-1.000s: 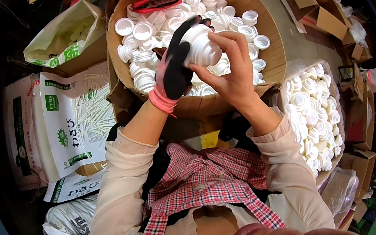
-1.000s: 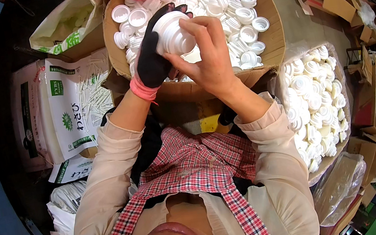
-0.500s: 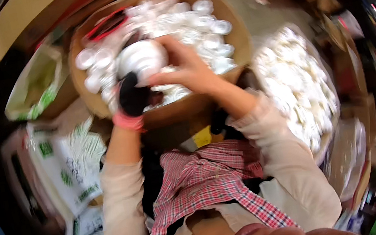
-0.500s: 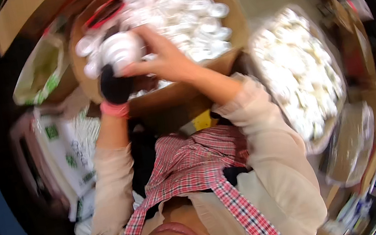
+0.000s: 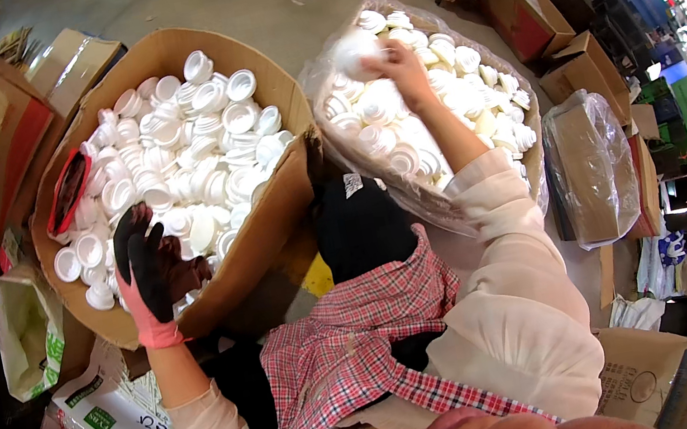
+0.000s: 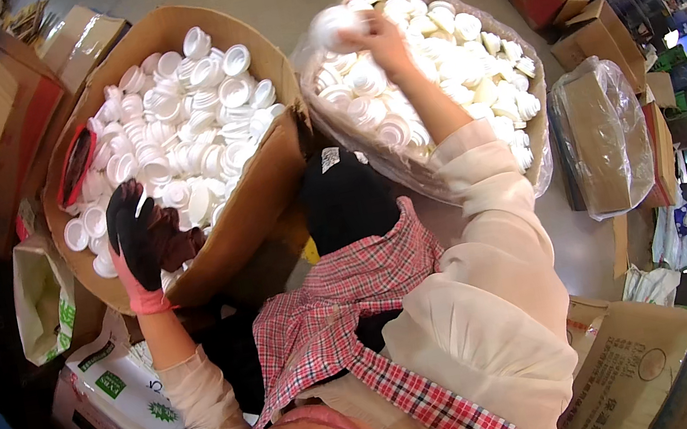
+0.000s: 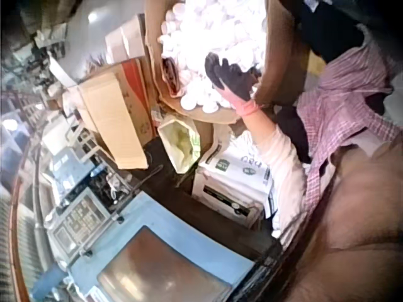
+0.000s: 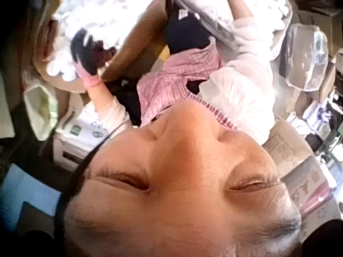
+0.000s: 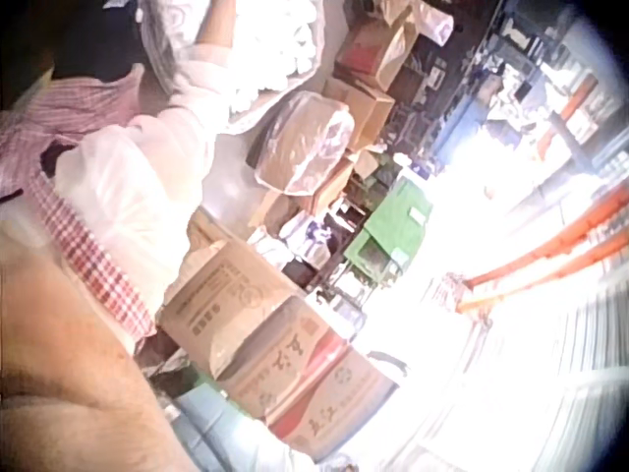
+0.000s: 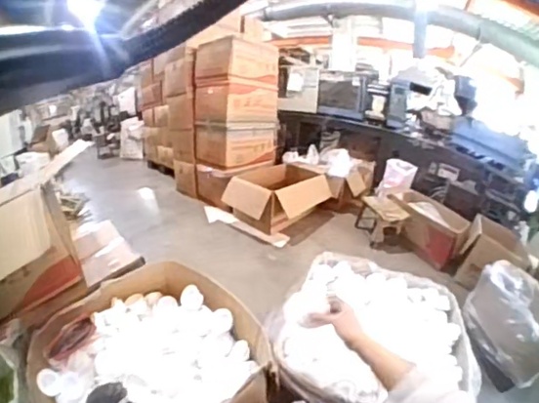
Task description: The person sits on the floor and repeatedly assembles small white plastic containers by placing a lid onto a base. They handle the containers one at a time, then place the assembled units into a nearby box.
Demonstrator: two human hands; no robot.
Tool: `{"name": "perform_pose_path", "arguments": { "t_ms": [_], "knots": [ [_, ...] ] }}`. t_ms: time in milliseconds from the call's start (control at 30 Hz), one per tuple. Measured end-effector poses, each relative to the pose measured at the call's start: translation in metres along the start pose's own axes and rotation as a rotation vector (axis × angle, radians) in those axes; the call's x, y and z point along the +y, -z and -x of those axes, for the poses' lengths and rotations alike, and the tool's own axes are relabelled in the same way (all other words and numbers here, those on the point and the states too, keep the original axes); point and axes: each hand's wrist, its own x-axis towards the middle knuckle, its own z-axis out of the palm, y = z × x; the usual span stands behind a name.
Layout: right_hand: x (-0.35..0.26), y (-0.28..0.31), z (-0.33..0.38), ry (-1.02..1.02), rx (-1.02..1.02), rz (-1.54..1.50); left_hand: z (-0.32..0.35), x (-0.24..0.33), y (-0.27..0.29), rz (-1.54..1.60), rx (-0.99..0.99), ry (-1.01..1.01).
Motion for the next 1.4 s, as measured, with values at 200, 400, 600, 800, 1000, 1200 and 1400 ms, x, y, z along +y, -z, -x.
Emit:
{"name": "perform_pose_path", "arguments": {
  "t_ms": [200, 400, 600, 800, 1000, 1200, 1400],
  "knots": [
    [0.068, 0.179, -0.082, -0.154, 0.402, 0.414, -0.012, -0.016, -0.009, 0.116, -0.001, 0.179],
    [0.137, 0.184, -0.121, -0.272, 0.468, 0.944, -0.021, -0.032, -0.02, 0.086, -0.016, 0.219],
    [0.167, 0.169, -0.158, -0.615, 0.25, 1.036, -0.025, -0.04, -0.003, -0.194, 0.024, 0.223],
    [0.142, 0.123, -0.143, 0.284, 0.317, 1.344, -0.021, -0.032, 0.011, -0.026, 0.232, 0.165],
    [0.009, -0.137, -0.042, 0.416, -0.717, 0.639, -0.016, -0.02, 0.023, 0.237, 0.298, 0.131],
    [0.064, -0.309, 0.077, 1.127, -1.491, 0.87, -0.002, -0.025, 0.035, 0.223, 0.292, 0.208],
    [0.069, -0.341, 0.076, 1.168, -1.408, 0.82, 0.023, -0.023, 0.055, -0.386, 0.156, 0.116]
  ]
}}
